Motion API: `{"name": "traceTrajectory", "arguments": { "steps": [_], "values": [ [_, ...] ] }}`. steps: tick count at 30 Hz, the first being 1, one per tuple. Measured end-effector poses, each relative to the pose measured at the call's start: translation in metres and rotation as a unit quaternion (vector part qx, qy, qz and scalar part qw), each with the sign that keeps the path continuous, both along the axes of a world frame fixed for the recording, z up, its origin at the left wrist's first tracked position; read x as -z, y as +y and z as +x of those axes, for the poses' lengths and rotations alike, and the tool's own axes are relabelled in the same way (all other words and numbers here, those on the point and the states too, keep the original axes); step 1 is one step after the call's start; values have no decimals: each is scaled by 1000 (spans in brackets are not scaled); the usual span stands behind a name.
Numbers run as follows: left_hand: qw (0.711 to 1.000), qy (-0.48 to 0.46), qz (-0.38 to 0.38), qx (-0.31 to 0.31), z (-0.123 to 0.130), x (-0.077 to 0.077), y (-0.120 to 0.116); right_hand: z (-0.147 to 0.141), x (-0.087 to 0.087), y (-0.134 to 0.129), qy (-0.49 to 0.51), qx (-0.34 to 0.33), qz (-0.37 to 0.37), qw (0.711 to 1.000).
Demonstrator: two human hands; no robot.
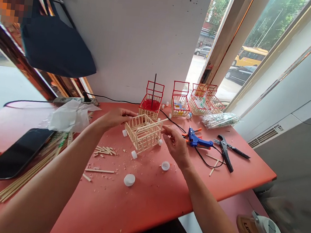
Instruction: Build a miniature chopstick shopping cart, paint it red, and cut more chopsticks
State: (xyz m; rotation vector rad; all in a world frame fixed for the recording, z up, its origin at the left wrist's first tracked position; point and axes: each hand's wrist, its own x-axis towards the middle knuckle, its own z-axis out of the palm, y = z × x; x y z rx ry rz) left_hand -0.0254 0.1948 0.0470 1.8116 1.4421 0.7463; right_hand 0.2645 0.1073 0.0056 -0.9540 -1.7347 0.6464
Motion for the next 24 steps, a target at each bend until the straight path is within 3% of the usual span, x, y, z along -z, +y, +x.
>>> {"name": "traceTrajectory", "arguments": {
  "steps": [9, 13, 18, 21, 24],
  "values": [
    [999, 32, 5, 39, 10, -3, 10, -2, 0, 2, -33, -7, 28, 999],
    [999, 10, 36, -15, 7, 5, -2, -2, 0, 2, -56, -12, 16, 998],
    [983, 33, 100, -151, -15, 23, -60, -3, 1, 4, -40, -11, 22, 999],
    [986, 56, 73, -137, -18, 40, -105, -4, 3, 5, -39, -6, 24, 999],
    [987, 91, 89, -98, -8, 59, -132, -3, 5, 6, -51, -6, 20, 998]
  ]
}}
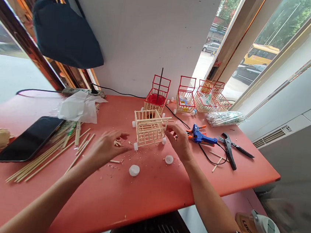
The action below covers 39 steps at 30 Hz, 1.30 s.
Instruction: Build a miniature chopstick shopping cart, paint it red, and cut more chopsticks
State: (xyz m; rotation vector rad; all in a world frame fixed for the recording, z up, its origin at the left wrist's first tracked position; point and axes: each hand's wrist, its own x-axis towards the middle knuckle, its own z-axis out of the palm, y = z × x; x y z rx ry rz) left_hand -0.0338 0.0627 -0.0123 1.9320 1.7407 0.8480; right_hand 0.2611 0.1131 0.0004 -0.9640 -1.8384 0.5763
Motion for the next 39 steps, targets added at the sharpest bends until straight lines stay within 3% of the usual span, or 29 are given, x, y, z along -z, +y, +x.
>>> {"name": "traceTrajectory", "arguments": {
  "steps": [6, 19, 27, 39],
  "values": [
    [996, 58, 52, 41, 24, 21, -5, 1, 4, 2, -15, -4, 3, 1000],
    [993, 25, 92, 67, 25, 28, -2, -2, 12, 4, -22, 10, -9, 1000],
    [995, 32, 69, 68, 26, 25, -4, 0, 13, 4, -13, 4, 7, 1000],
    [993, 22, 100, 62, 21, 38, -2, -2, 9, 0, -13, 1, 23, 1000]
  ]
}}
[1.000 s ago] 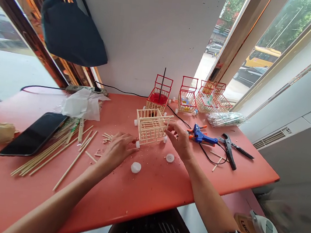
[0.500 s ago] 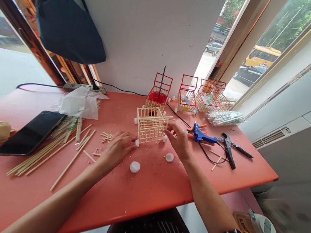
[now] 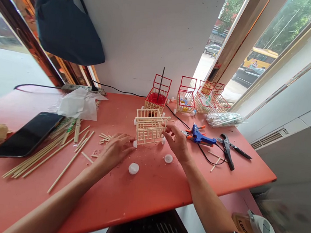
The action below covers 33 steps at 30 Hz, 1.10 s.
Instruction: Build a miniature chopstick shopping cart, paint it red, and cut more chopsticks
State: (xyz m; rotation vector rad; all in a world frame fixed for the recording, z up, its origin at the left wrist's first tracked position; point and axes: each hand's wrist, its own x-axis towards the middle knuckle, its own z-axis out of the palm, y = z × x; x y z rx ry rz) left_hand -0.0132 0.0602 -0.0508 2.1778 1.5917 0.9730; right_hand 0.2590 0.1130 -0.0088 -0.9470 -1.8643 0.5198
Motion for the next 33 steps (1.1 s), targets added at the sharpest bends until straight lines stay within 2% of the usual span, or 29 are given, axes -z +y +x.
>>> {"name": "traceTrajectory", "arguments": {
  "steps": [8, 14, 20, 26, 33],
  "values": [
    [999, -39, -22, -27, 4, -1, -2, 0, -3, -1, -9, 5, 12, 1000],
    [986, -133, -27, -100, 12, -24, -7, 3, -6, 0, 8, 19, 24, 1000],
    [970, -228, 27, -84, 7, -44, 2, 2, -3, 1, 1, 16, 26, 1000],
    [981, -191, 3, -39, -4, -67, 11, 3, -4, 1, -2, 28, 21, 999],
    [986, -148, 69, -32, 21, -81, 14, 4, -8, -1, -2, 53, 16, 998]
  ]
}}
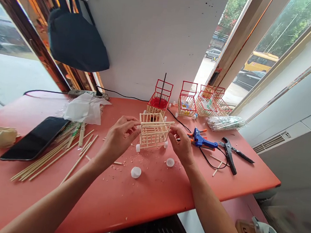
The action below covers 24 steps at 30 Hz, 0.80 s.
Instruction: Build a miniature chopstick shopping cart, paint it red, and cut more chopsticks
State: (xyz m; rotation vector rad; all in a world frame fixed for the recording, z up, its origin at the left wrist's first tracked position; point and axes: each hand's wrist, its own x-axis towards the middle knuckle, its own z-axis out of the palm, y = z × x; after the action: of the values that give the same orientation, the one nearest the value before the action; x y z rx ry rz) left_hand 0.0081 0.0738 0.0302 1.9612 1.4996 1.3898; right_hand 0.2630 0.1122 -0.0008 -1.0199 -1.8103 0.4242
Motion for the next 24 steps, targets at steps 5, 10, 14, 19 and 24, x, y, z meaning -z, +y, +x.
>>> {"name": "traceTrajectory", "arguments": {
  "steps": [5, 10, 14, 19, 24],
  "values": [
    [998, 68, 10, 12, 10, -11, -7, 1, -3, -2, 5, 4, -10, 1000],
    [997, 74, -20, 28, 14, -13, -8, 0, -4, -4, 8, 11, -22, 1000],
    [999, 36, -12, 16, 15, -13, -5, 1, -5, -4, 19, 6, -33, 999],
    [1000, 4, -4, -20, -11, -24, -5, 1, -5, -2, 28, 5, -18, 999],
    [998, 10, 5, -69, -57, -36, -4, 1, -4, -1, 29, 12, -23, 999]
  ]
}}
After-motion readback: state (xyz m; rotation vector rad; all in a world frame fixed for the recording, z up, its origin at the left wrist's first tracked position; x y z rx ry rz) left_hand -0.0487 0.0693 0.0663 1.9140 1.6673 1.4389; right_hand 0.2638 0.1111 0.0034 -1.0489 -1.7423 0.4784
